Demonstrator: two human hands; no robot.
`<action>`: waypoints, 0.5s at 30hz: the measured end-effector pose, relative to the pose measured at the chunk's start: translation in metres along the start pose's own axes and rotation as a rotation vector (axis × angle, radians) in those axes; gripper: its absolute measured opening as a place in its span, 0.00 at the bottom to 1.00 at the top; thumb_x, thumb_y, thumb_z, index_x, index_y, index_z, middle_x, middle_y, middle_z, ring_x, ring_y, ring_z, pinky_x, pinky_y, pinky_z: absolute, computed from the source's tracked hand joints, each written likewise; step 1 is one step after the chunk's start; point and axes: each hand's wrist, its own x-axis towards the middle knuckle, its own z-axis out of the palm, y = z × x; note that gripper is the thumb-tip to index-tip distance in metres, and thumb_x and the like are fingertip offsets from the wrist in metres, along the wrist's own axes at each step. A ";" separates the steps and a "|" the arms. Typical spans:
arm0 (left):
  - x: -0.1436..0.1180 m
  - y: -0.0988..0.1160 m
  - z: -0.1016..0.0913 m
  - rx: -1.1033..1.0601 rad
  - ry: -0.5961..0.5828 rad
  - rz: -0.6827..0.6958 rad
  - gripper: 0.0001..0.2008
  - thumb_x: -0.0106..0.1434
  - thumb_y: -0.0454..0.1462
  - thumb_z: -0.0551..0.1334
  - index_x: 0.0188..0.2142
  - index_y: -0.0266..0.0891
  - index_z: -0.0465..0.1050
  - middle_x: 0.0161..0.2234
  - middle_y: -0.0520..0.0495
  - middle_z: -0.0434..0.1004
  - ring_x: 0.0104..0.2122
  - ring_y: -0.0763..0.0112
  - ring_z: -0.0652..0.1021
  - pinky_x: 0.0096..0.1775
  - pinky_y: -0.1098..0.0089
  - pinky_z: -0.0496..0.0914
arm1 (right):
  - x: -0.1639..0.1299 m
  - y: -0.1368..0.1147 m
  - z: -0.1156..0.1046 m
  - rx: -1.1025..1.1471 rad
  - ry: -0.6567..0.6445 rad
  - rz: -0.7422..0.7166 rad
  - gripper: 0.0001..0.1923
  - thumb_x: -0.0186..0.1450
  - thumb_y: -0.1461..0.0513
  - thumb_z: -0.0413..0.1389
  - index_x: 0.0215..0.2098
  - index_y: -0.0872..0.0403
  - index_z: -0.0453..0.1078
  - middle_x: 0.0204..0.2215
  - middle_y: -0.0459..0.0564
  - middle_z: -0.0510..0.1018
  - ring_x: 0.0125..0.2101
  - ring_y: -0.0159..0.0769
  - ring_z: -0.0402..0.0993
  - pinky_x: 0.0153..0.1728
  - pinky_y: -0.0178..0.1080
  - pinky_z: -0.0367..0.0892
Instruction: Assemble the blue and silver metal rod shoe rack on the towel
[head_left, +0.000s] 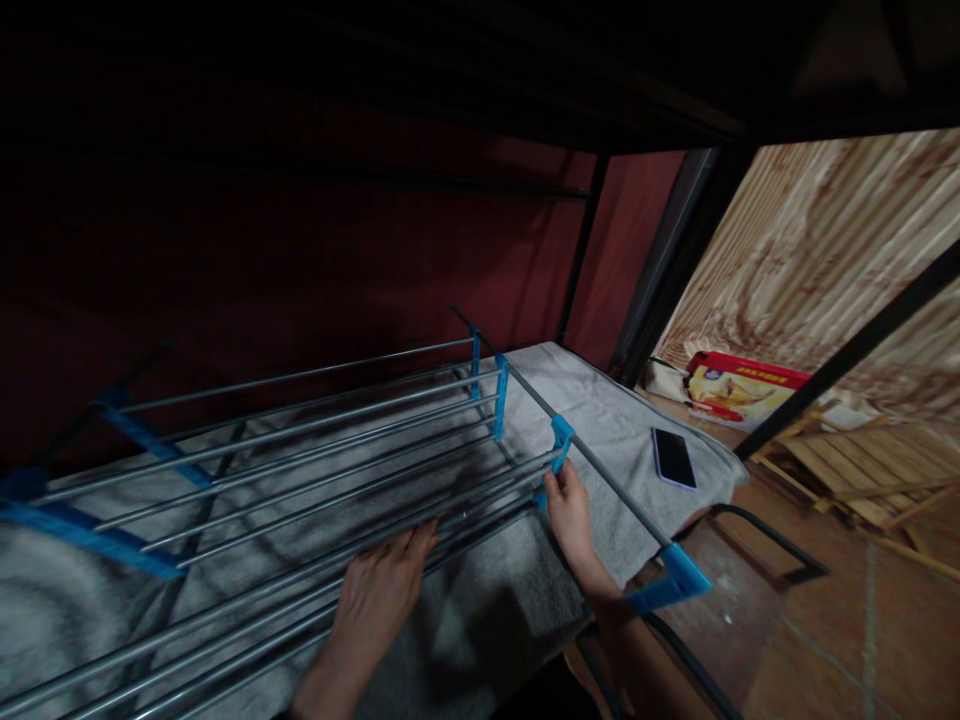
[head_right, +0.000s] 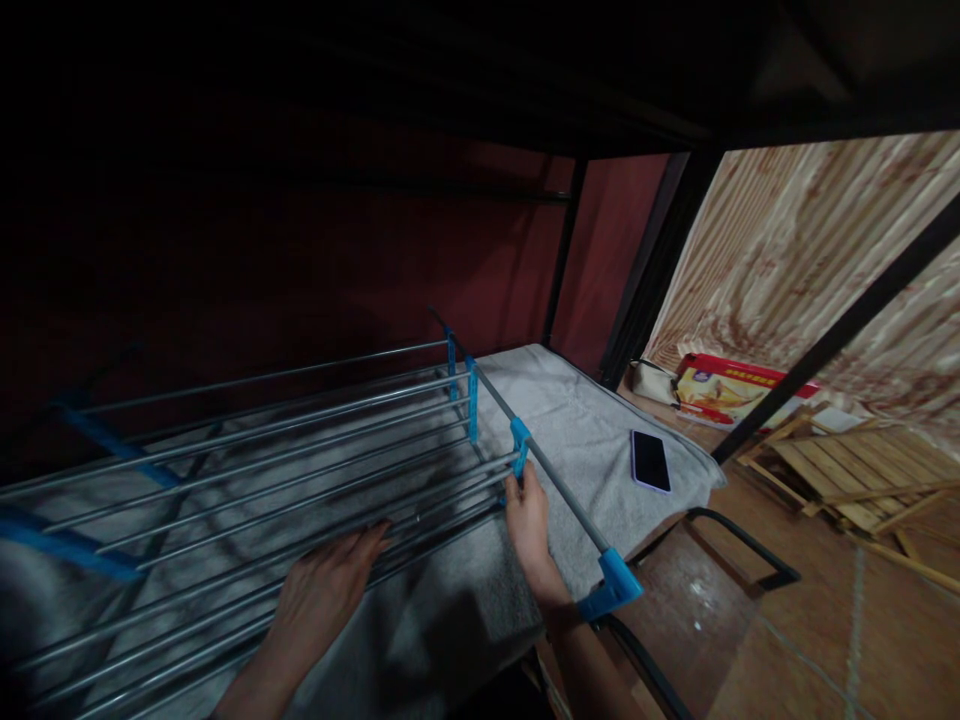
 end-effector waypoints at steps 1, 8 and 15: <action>0.000 0.000 -0.001 -0.002 -0.007 0.001 0.15 0.70 0.34 0.53 0.52 0.41 0.73 0.36 0.48 0.82 0.32 0.66 0.82 0.34 0.67 0.73 | 0.000 -0.001 0.000 0.003 0.012 0.025 0.15 0.67 0.55 0.47 0.46 0.54 0.67 0.37 0.51 0.75 0.35 0.39 0.71 0.38 0.40 0.67; 0.005 0.002 -0.007 -0.027 -0.046 -0.019 0.16 0.70 0.34 0.52 0.53 0.43 0.73 0.38 0.47 0.83 0.34 0.65 0.82 0.33 0.69 0.73 | -0.002 -0.006 -0.001 -0.028 0.030 0.036 0.14 0.67 0.55 0.47 0.44 0.54 0.67 0.35 0.51 0.75 0.34 0.40 0.71 0.37 0.41 0.67; 0.003 0.002 -0.005 -0.032 -0.053 -0.013 0.16 0.70 0.34 0.53 0.54 0.42 0.72 0.40 0.46 0.83 0.35 0.64 0.82 0.32 0.68 0.73 | -0.004 -0.008 -0.002 -0.077 0.019 0.059 0.15 0.68 0.54 0.47 0.43 0.55 0.67 0.34 0.52 0.75 0.32 0.40 0.71 0.36 0.41 0.66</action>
